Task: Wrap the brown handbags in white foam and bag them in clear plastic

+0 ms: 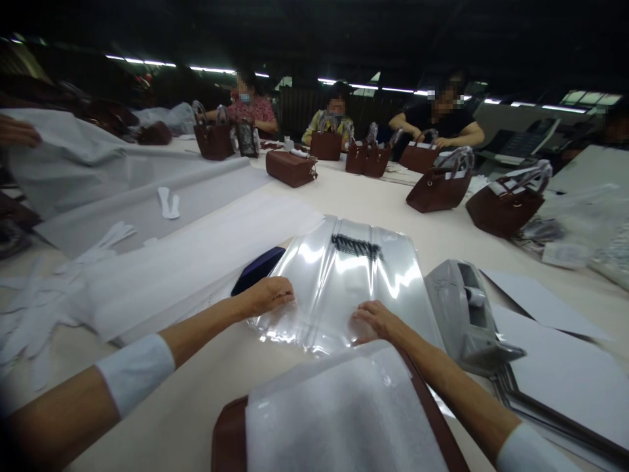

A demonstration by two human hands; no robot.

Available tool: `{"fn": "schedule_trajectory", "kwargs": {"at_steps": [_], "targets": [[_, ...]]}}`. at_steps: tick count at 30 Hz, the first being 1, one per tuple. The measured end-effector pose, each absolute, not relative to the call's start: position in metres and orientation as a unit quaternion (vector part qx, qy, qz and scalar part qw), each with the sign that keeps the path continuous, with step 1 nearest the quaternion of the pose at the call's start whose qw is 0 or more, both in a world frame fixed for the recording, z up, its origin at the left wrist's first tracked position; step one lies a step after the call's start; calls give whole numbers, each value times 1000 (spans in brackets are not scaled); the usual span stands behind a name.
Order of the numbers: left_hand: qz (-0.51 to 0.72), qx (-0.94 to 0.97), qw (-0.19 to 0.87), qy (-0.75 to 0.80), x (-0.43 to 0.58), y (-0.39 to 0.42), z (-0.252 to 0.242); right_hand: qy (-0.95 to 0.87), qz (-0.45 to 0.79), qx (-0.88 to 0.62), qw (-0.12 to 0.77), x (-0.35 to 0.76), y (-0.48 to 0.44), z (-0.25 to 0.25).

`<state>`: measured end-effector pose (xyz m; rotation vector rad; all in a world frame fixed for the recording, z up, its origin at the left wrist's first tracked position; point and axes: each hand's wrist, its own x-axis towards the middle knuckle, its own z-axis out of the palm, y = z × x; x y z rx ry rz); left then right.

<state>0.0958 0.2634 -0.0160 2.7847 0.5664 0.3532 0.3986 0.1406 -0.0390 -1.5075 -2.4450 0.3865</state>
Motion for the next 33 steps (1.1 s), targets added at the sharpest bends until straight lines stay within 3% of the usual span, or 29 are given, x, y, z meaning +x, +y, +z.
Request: {"fn": "schedule_trajectory", "kwargs": {"at_steps": [7,15,20,26,33], "targets": [[113,968,156,160,129,245,-17,-823,144,-532,139,388,140,-41],[94,966,156,185,139,247,-19,-763,195,-602,130,391,152,0],[95,956,152,233,148,260,-11,-766,153,-613,118,387,157,13],[98,959,108,242,142,282,3,-807,-3,-588,54,406,141,21],[108,971,8,214,98,284,39,-772,12,-635,33,420,124,22]]}}
